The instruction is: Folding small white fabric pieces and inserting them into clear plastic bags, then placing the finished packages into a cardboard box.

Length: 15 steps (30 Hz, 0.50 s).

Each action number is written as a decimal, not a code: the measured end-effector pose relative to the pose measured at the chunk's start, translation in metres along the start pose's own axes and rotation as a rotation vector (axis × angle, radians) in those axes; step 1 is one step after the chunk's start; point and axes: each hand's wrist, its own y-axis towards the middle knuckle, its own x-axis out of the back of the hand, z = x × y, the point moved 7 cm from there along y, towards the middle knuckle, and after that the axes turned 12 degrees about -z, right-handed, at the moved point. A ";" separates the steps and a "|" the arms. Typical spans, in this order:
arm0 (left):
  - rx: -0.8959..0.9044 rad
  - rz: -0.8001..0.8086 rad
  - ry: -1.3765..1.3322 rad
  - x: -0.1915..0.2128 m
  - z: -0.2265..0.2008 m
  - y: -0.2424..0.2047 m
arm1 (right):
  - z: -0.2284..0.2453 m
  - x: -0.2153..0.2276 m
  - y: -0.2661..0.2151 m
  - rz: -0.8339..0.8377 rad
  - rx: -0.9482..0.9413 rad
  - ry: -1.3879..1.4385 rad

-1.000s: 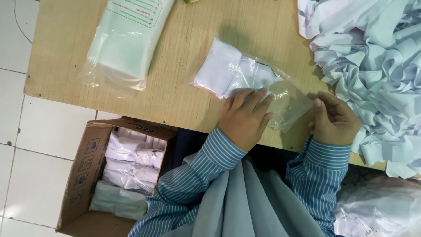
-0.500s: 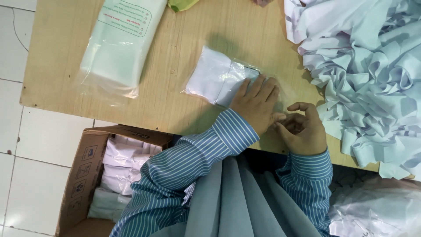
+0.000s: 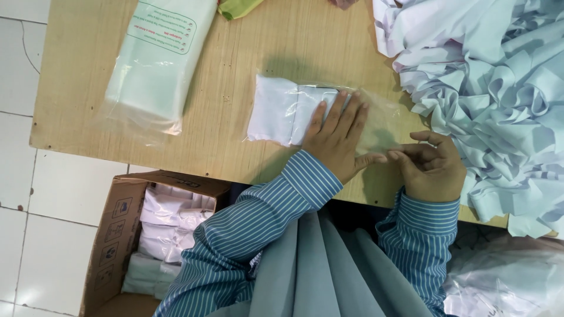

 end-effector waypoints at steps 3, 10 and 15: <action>0.025 0.131 -0.164 -0.008 -0.001 0.006 | 0.010 0.004 0.000 -0.042 0.102 -0.041; -0.042 0.024 -0.242 -0.003 0.030 0.061 | -0.004 0.025 0.006 -0.096 0.132 0.025; 0.251 0.271 -0.123 -0.033 0.067 0.077 | -0.014 0.023 0.006 -0.004 -0.014 0.061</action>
